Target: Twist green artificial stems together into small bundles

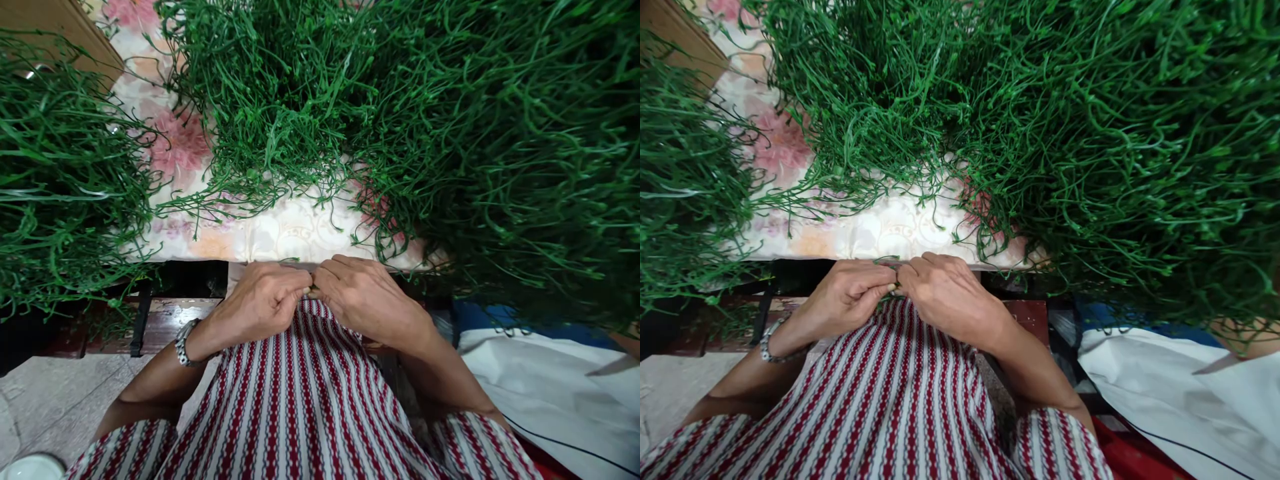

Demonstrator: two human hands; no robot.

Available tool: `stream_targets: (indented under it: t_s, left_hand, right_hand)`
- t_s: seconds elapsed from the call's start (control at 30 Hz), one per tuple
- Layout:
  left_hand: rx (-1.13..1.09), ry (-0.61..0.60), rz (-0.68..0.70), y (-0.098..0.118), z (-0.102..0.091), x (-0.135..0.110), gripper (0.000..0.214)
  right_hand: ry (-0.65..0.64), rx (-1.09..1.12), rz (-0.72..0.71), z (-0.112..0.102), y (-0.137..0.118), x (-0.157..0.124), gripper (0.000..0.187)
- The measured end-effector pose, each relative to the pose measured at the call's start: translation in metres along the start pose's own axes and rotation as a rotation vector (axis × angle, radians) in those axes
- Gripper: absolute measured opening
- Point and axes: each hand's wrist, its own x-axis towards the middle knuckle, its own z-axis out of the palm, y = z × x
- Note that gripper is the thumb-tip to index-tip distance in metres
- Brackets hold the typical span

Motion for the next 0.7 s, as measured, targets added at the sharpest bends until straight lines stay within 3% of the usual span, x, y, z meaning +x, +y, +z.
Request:
stream_targets:
  t_s: [0.07,0.2,0.37,0.57,0.7]
  left_hand:
    - [-0.102,0.005,0.045,-0.002,-0.001,0.000,0.025]
    - [-0.510,-0.050,0.093,-0.010,-0.003,0.000,0.024]
    - [-0.816,-0.009,-0.008,-0.014,0.003,0.000,0.021]
    - [-0.920,-0.030,-0.033,-0.014,0.010,0.001,0.023]
    - [-0.886,-0.116,0.096,-0.018,0.009,0.000,0.019]
  right_hand:
    - [0.047,0.128,-0.071,0.007,0.004,0.000,0.020]
    - [0.233,0.576,-0.265,0.031,0.010,0.003,0.032]
    - [0.437,1.011,-0.212,0.056,0.002,0.006,0.029]
    - [0.393,1.222,-0.115,0.063,-0.008,0.002,0.039]
    - [0.347,1.175,-0.242,0.062,-0.006,0.001,0.037]
